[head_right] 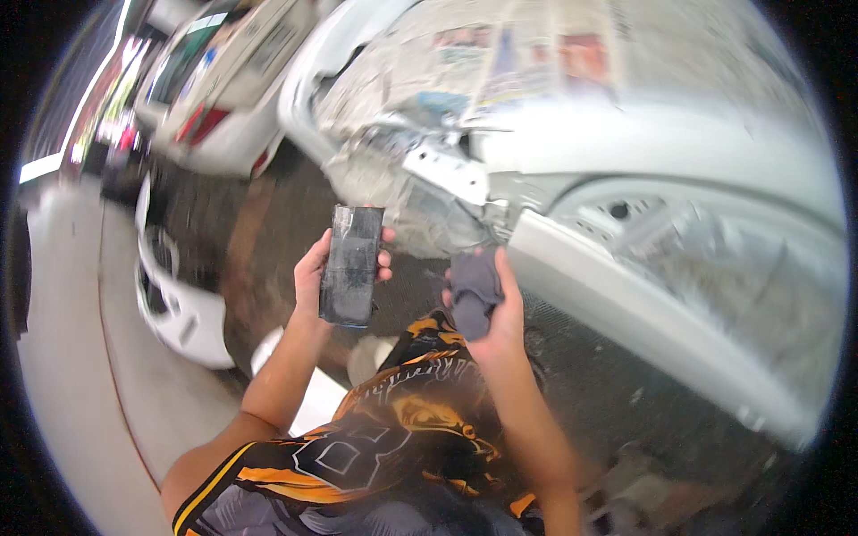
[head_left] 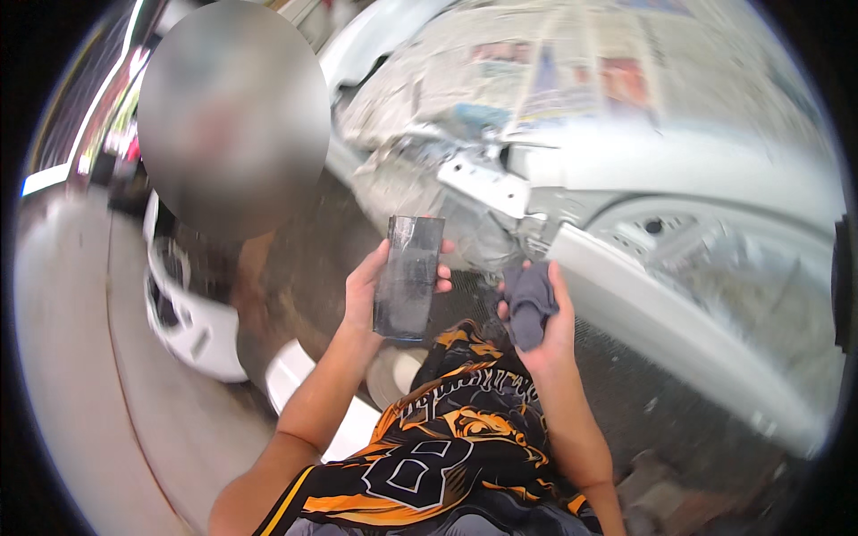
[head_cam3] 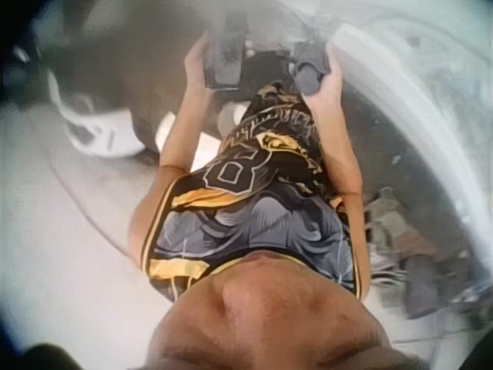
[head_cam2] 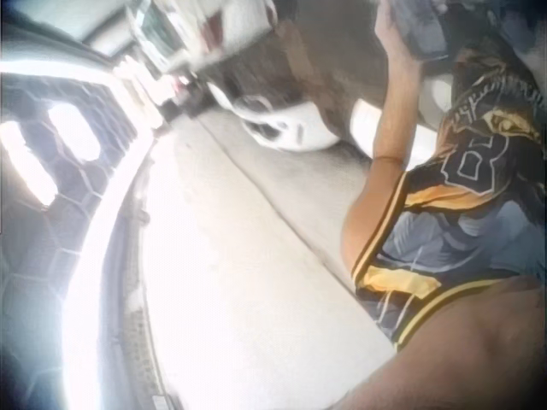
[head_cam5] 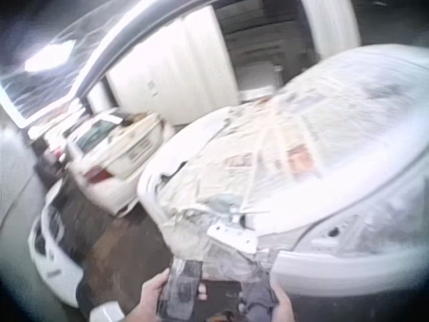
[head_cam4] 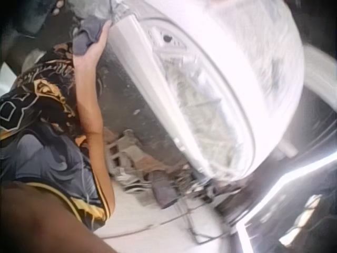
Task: The person sands a white car door with a sanding block and wipes the surface with a cloth. The person repeatedly dips the sanding block into a bucket of water and continues sanding and wiping the door.
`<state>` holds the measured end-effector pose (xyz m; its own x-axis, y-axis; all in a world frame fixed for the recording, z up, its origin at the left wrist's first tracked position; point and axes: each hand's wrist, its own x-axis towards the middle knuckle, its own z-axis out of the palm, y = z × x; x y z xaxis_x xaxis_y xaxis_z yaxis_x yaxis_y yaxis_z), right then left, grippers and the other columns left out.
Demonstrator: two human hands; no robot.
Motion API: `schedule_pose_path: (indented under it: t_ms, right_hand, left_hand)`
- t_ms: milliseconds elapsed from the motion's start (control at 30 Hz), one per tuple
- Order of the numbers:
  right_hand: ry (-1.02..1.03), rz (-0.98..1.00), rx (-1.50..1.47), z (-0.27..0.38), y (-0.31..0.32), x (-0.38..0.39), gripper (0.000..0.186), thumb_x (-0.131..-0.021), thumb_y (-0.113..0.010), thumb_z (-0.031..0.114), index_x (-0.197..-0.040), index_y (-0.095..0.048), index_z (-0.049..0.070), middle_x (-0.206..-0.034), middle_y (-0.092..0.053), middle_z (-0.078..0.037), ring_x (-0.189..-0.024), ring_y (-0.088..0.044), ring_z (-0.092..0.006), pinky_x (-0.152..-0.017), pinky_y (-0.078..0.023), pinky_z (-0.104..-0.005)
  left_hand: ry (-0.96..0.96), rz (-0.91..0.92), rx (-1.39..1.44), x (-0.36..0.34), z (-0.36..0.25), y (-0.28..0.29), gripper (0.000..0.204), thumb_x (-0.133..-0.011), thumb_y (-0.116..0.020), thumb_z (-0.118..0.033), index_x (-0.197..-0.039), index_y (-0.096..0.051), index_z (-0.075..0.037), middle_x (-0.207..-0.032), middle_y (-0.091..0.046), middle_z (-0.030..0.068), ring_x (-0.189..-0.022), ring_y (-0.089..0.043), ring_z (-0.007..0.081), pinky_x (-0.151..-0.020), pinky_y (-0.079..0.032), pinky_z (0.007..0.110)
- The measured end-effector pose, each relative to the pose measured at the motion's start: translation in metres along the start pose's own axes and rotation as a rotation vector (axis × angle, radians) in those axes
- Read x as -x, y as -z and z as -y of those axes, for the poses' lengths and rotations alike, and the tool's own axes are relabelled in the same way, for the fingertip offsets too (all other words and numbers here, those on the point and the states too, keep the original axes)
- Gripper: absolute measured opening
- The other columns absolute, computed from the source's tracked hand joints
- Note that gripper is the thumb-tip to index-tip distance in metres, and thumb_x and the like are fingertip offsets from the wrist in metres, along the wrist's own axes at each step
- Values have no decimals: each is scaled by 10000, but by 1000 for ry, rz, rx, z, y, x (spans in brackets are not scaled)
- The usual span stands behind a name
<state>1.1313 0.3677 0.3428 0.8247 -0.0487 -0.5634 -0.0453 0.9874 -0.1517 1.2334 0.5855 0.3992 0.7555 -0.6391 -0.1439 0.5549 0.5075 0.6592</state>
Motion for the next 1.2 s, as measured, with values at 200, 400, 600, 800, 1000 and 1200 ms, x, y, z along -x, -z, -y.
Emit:
schedule_pose_path:
  t_ms: [200,400,600,800,1000,1200]
  right_hand:
    - [-528,-23,99,0,144,-12,390,-1054,-598,363,-1261,-620,33,-1133,-608,-150,-972,-599,-276,-523,-485,-266]
    - [-655,-447,311,28,291,-18,380,-1016,-619,424,-1222,-658,107,-1028,-641,-92,-873,-611,-213,-521,-485,-255]
    - [-766,-457,209,6,392,-1,505,-1026,-576,450,-1384,-580,93,-1061,-567,-138,-846,-580,-234,-558,-540,-292]
    - [-755,-544,127,-48,484,25,585,-1007,-610,449,-1485,-445,155,-1217,-453,-124,-907,-523,-226,-608,-548,-295]
    - [-675,-495,-82,-64,490,27,545,-963,-684,361,-1423,-495,138,-1179,-457,-94,-930,-513,-233,-622,-536,-298]
    - [-618,-678,463,-104,470,28,496,-894,-684,290,-1346,-559,129,-1137,-472,-90,-899,-484,-246,-627,-484,-295]
  left_hand:
    - [-1,-736,-52,152,94,100,488,-1125,-446,-407,-1444,-526,-46,-1298,-678,174,-994,-711,267,-881,-602,411]
    - [167,-1417,8,336,227,220,322,-1074,-611,-263,-1304,-589,-40,-1018,-682,56,-911,-708,223,-824,-599,407]
    - [561,-1335,-849,353,346,446,613,-948,-728,-288,-1501,-538,-104,-1262,-702,218,-1153,-692,335,-954,-551,432]
    - [959,-706,-1614,308,494,697,590,-907,-738,-287,-1469,-561,-249,-1344,-596,221,-1127,-677,395,-938,-577,490]
    - [1142,-950,-1455,268,585,764,432,-949,-617,-211,-1376,-638,-147,-1276,-658,233,-1100,-703,411,-896,-593,491]
    - [235,-1206,354,307,487,698,427,-1054,-554,-261,-1366,-595,27,-1198,-701,221,-952,-716,298,-845,-594,404]
